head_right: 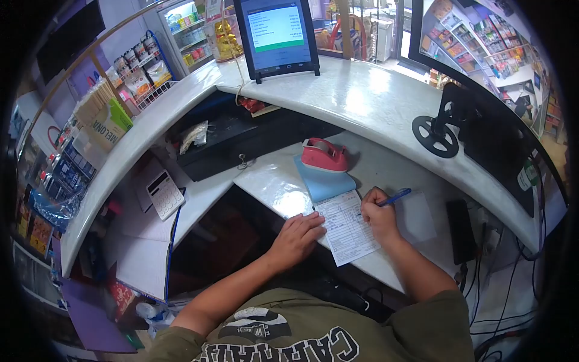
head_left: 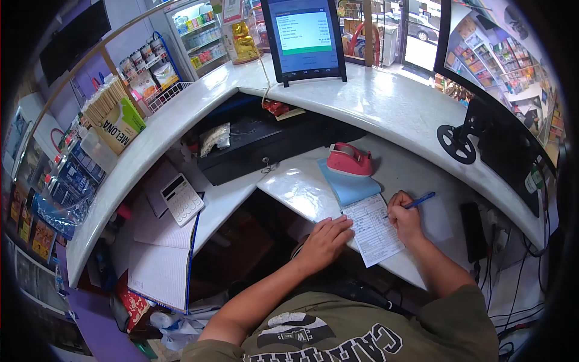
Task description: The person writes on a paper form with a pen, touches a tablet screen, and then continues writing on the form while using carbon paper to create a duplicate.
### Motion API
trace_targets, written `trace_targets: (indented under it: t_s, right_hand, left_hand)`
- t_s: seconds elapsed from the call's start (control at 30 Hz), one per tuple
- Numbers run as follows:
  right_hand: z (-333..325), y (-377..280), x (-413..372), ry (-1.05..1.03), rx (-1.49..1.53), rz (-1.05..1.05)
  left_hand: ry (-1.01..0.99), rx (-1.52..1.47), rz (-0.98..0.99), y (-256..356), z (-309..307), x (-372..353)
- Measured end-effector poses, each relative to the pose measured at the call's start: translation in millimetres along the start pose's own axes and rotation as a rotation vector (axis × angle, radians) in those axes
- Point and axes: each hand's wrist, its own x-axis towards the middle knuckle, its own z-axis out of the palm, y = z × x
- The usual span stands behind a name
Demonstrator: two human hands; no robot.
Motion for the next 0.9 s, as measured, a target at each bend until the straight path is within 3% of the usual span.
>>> trace_targets:
  t_s: [0.9]
  right_hand:
    - [5, -7, 6, -0.041, -0.017, 0.06]
  left_hand:
    - [-0.011, 0.049, -0.069, 12, -4, 5]
